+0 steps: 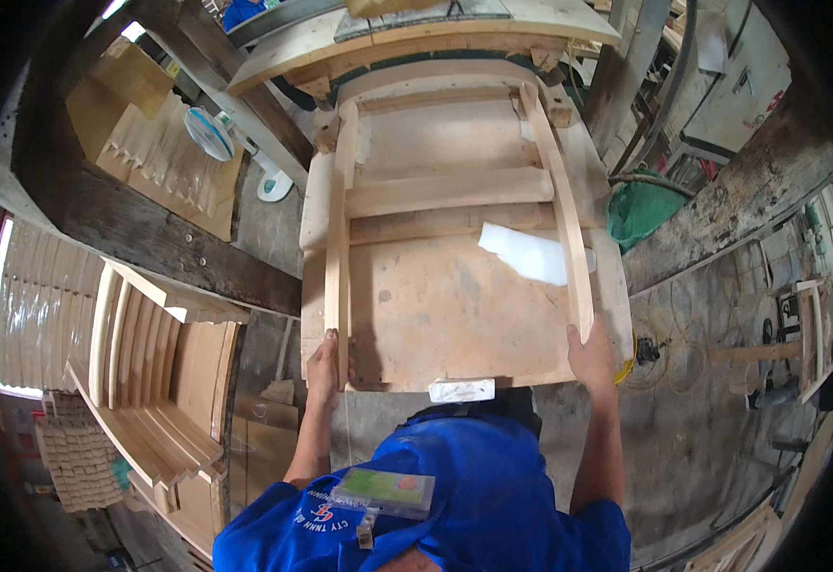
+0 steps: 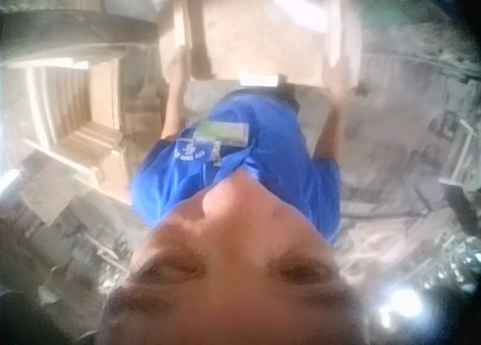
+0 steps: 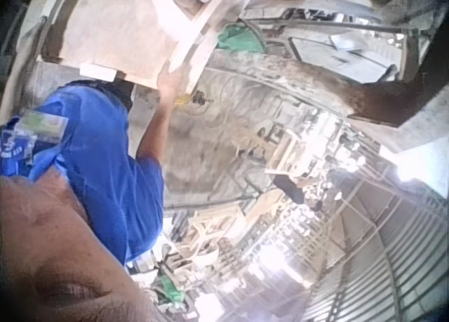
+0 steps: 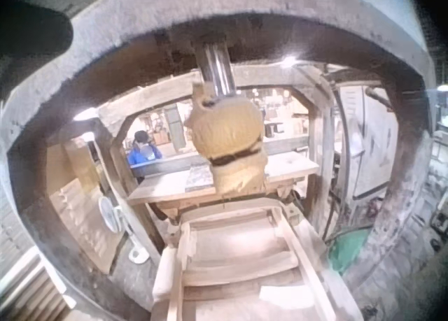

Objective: The person repeatedly picks up wooden chair frames and curved backrest pieces, places the backrest onto the frame, and moves the assembled unit to a nearby stack. The worker handles each chair one at a time in a repetitive loop.

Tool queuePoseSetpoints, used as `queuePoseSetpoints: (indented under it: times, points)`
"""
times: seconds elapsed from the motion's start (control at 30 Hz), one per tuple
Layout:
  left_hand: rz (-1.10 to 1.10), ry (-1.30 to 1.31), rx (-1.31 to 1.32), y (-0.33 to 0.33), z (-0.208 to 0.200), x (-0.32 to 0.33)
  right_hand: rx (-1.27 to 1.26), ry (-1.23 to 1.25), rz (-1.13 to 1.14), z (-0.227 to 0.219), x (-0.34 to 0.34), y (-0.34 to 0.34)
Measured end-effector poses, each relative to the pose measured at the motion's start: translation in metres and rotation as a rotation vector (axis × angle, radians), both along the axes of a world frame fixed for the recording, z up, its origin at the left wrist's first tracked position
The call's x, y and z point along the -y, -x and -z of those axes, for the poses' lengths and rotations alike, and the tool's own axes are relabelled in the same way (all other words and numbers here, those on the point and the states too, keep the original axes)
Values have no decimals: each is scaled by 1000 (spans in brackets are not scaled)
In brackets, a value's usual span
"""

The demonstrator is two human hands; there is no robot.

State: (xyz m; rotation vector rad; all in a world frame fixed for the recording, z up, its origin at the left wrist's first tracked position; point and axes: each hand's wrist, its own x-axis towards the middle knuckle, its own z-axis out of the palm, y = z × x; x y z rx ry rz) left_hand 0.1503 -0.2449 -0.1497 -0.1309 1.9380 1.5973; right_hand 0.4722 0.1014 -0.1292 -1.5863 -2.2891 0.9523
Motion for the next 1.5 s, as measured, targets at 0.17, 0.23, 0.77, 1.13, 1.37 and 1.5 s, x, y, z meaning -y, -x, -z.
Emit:
queuePoseSetpoints:
  times: [0.17, 0.23, 0.77, 1.13, 1.37, 1.5]
  points:
    - [-1, 23, -1, 1, -1, 3, -50, -22, -16, 2, 2, 2]
    - [-8, 29, -4, 1, 1, 5, -67, 22, -13, 0, 1, 3]
    - [-6, 176, -89, 0, 17, 8, -153, 188, -62, 19, 0, 1]
    - [-22, 77, 26, 1, 3, 4, -159, 230, 25, -1, 13, 11]
    - [50, 9, 84, 4, 1, 13, -216, 441, -34, -10, 9, 5]
    - [91, -47, 139, 10, 0, 14, -578, 872, 129, 15, -4, -21]
